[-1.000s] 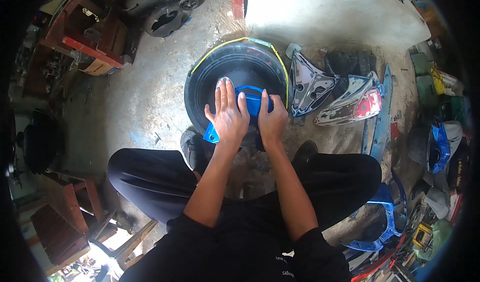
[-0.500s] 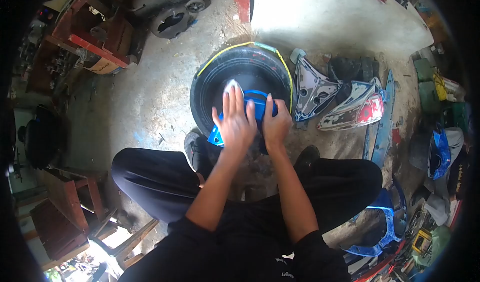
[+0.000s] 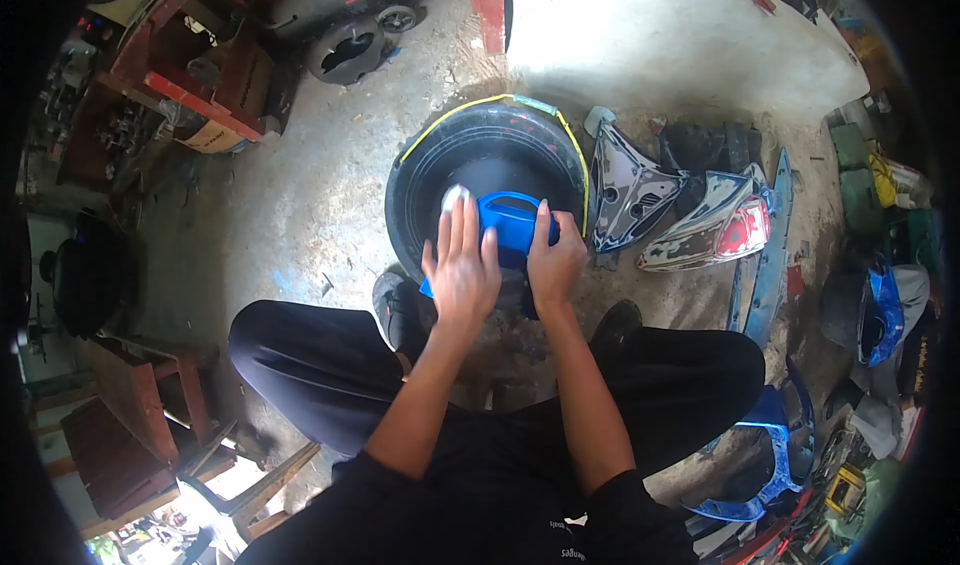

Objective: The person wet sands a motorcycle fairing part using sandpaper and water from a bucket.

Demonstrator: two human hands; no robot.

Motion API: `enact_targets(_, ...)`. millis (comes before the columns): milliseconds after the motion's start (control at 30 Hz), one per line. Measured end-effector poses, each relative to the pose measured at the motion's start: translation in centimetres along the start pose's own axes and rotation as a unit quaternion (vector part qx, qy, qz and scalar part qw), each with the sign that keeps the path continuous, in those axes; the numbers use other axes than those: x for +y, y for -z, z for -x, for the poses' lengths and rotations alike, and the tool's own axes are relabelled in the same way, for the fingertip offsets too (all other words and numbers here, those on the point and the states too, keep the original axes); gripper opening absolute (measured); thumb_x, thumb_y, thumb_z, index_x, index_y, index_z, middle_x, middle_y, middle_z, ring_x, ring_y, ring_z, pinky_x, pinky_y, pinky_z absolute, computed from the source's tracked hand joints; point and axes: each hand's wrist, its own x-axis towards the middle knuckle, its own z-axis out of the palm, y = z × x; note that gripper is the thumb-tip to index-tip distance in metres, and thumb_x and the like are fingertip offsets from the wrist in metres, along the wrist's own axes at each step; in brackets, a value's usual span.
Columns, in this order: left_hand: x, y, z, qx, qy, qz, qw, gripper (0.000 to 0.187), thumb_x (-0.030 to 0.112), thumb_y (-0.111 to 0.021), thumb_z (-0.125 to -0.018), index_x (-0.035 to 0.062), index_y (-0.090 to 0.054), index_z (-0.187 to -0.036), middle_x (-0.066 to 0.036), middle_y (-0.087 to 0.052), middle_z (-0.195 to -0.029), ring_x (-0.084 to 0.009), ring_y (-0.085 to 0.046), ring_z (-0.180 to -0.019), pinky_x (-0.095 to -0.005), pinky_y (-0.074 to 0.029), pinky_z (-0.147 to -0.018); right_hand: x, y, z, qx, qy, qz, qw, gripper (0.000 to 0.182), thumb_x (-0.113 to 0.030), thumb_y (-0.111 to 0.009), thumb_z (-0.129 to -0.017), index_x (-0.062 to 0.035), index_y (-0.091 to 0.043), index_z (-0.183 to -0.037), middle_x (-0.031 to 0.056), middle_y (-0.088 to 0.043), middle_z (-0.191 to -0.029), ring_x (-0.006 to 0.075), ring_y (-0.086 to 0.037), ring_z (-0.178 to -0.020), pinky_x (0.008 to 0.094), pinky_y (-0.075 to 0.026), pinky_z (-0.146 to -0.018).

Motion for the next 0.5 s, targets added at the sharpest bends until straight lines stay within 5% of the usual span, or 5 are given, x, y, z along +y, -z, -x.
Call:
enact_targets(200, -2.1, 2.2, 9.8, -0.081, -0.021, -0.108, 0.991, 0.058, 0.031, -0.052, -0.104, 0.0095, -0.042, -0.157, -0.010, -0.038, -0.165, -0.0320, -0.034, -0.153, -0.0605, -0.027, -0.118, 0.6, 0.0, 0.5, 0.011, 0.035, 0.015, 0.999, 0.037, -0.034, -0.062, -0.103, 0.0019, -0.070, -0.096, 0.0221, -0.072, -0.088, 0.0399, -0.069, -0.081, 0.0457, -0.053, -0.074)
enact_targets(333, -2.1, 2.1, 7.7, -0.021, -0.020, -0.007, 1.000, 0.050, 0.027, -0.047, -0.106, 0.0080, -0.049, -0.152, -0.012, -0.042, -0.163, -0.0324, -0.038, -0.150, -0.0574, -0.029, -0.116, 0.3, 0.1, 0.5, 0.004, 0.015, 0.008, 1.000, 0.038, -0.034, -0.062, -0.103, 0.0019, -0.070, -0.096, 0.0216, -0.072, -0.089, 0.0396, -0.069, -0.080, 0.0456, -0.053, -0.074)
enact_targets(400, -2.3, 2.3, 6.1, 0.014, -0.016, 0.039, 0.999, 0.041, 0.023, -0.045, -0.107, 0.0082, -0.058, -0.143, -0.012, -0.052, -0.151, -0.0315, -0.047, -0.141, -0.0545, -0.033, -0.111, 0.3, 0.3, 0.5, -0.002, 0.021, 0.018, 1.000, 0.037, -0.033, -0.062, -0.103, 0.0019, -0.070, -0.097, 0.0215, -0.072, -0.088, 0.0392, -0.070, -0.080, 0.0454, -0.053, -0.074)
enact_targets(500, -3.8, 2.5, 5.2, 0.010, 0.032, 0.113, 0.993, 0.032, 0.021, -0.062, -0.100, 0.0114, -0.063, -0.130, -0.011, -0.059, -0.132, -0.0323, -0.055, -0.124, -0.0525, -0.039, -0.103, 0.5, 0.2, 0.5, 0.004, 0.028, 0.013, 1.000, 0.035, -0.032, -0.063, -0.103, 0.0019, -0.069, -0.097, 0.0213, -0.072, -0.088, 0.0388, -0.070, -0.080, 0.0451, -0.053, -0.073)
